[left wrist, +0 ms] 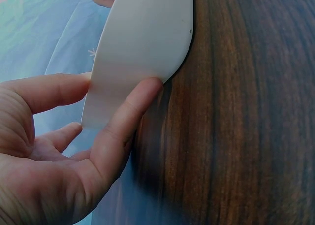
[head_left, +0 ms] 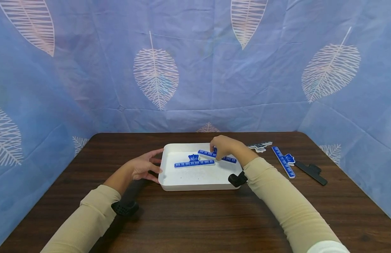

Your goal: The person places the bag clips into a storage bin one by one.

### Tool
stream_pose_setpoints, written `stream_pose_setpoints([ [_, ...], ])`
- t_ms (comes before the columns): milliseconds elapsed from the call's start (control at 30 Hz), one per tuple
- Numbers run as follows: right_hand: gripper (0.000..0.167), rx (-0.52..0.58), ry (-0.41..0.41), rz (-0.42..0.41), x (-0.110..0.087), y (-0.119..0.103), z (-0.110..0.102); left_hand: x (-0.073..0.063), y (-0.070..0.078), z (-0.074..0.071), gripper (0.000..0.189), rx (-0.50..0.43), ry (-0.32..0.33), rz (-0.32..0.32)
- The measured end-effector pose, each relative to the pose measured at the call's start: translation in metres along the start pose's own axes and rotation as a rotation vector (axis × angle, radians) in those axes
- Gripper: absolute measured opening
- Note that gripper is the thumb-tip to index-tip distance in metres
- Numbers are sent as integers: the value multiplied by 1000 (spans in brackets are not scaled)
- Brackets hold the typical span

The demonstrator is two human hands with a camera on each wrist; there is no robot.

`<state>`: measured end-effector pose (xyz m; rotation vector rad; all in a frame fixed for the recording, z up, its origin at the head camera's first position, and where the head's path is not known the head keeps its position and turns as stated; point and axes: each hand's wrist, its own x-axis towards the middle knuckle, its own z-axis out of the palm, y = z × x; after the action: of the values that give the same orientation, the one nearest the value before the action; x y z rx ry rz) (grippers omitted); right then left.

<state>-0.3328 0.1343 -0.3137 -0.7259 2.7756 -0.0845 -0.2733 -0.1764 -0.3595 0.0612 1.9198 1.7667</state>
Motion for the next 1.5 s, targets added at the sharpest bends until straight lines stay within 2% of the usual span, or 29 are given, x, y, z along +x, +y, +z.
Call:
stream_pose_setpoints([
  [200,27,-14,-26,13,4,3,5,-1,1,0,96,4,-9,5],
  [633,34,51,-97,83,3,0,7,-1,0,0,96,5,-8,18],
  [1100,42,27,-113,77,-2,-2,4,0,-1,1,94,10,10,5],
  [1367,44,8,-16,-23,-9,0,-3,-1,-2,1,94,14,13,7],
  [1500,43,18,14,-43,-13,1,-5,-2,-1,2,94,9,9,10],
])
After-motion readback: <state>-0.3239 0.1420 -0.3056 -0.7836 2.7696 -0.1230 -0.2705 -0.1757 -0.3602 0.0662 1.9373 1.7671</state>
